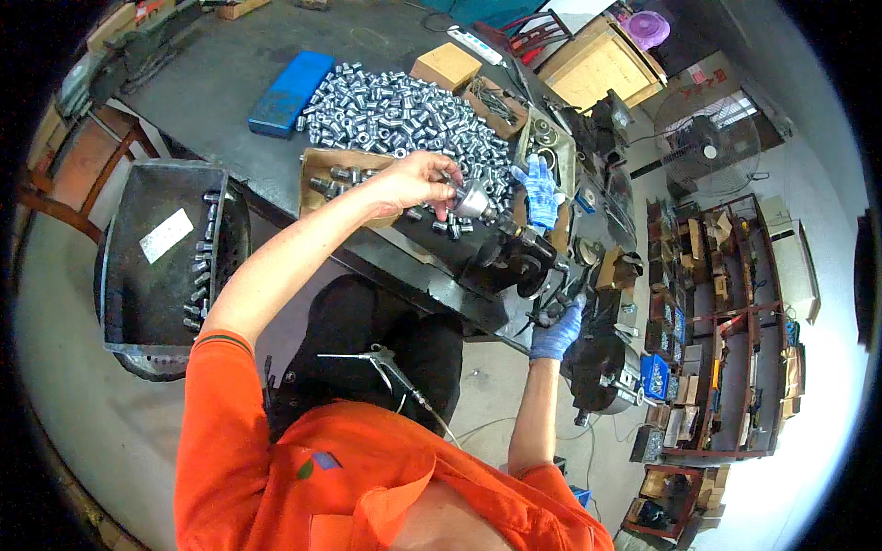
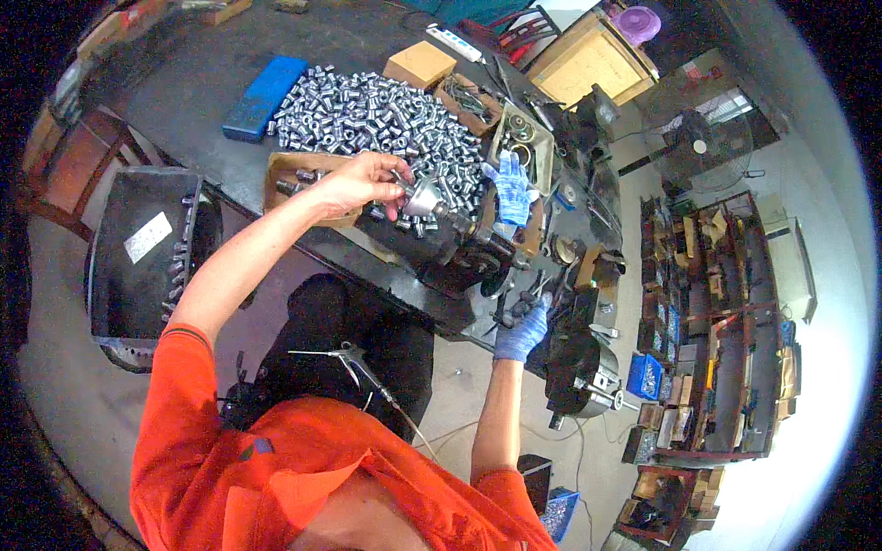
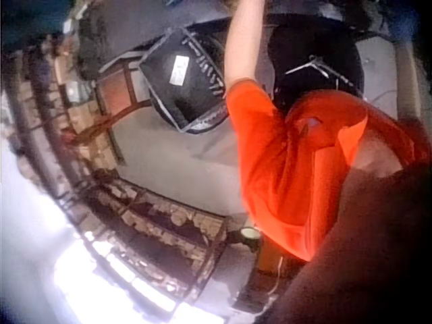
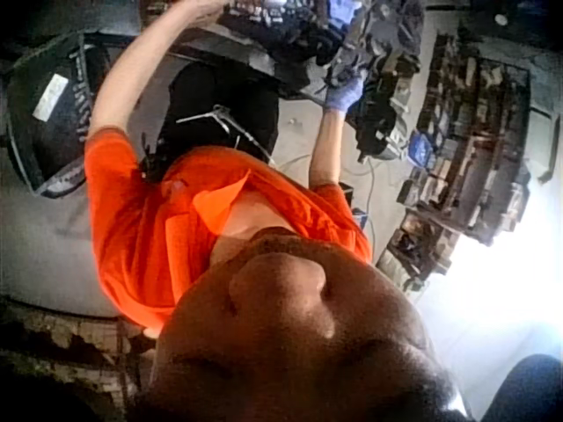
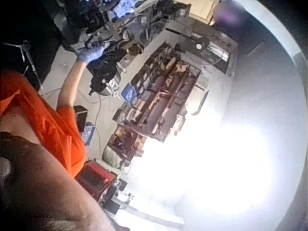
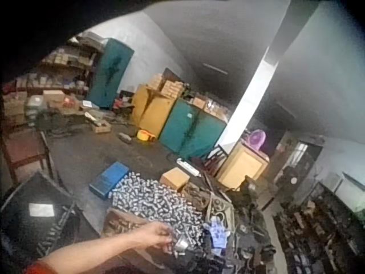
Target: The person picks up metal components from a pile on a workbench, blows air on one using a nozzle, and sorts them into a box and a larger container.
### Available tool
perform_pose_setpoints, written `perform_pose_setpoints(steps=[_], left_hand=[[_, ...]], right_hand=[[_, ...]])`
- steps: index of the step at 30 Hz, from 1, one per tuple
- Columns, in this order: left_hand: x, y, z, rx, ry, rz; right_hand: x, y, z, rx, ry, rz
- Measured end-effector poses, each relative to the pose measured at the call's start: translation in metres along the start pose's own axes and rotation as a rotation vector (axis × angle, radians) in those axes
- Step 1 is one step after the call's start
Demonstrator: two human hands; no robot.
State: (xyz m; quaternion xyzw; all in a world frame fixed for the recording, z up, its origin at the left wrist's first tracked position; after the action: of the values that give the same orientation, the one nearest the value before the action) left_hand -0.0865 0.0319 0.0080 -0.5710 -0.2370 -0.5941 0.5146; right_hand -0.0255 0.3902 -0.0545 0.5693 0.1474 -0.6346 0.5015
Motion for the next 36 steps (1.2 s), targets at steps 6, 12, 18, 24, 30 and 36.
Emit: perform_pose_setpoints(steps=[6,12,18,24,30,36], left_hand=[[0.001,0.000,0.001,-0.018,-0.049,0.022],[0.002,-0.001,0.001,0.033,-0.191,0.091],[-0.002,-0.001,-0.002,0.073,-0.137,0.095],[-0.008,0.006,-0.002,0.155,-0.057,0.023],[-0.002,0.005,0.006,0.215,-0.184,0.015],[-0.001,0.009,0.009,0.243,-0.195,0.101]], right_hand=[[-0.062,0.002,0.042,-0.080,-0.023,-0.179],[-0.068,-0.079,0.073,-0.089,0.064,-0.205],[0.013,-0.136,0.027,-0.144,0.111,-0.063],[0.043,-0.084,0.038,-0.378,-0.128,0.191],[0.041,-0.101,0.019,-0.297,-0.146,0.127],[0.024,-0.034,0.006,-0.078,-0.057,0.094]])
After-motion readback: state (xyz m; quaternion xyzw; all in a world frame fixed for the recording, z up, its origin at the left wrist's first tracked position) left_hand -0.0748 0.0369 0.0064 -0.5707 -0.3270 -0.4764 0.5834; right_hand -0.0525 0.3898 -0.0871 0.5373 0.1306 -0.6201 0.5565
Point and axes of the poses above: each hand's wrist, its own y-axis away from the middle knuckle, its own z-axis out of the palm, x = y × z, the point moved 7 cm from there along -y, towards the middle knuckle, and after that the axes turned 9 degrees about z, right-handed, at the moved point
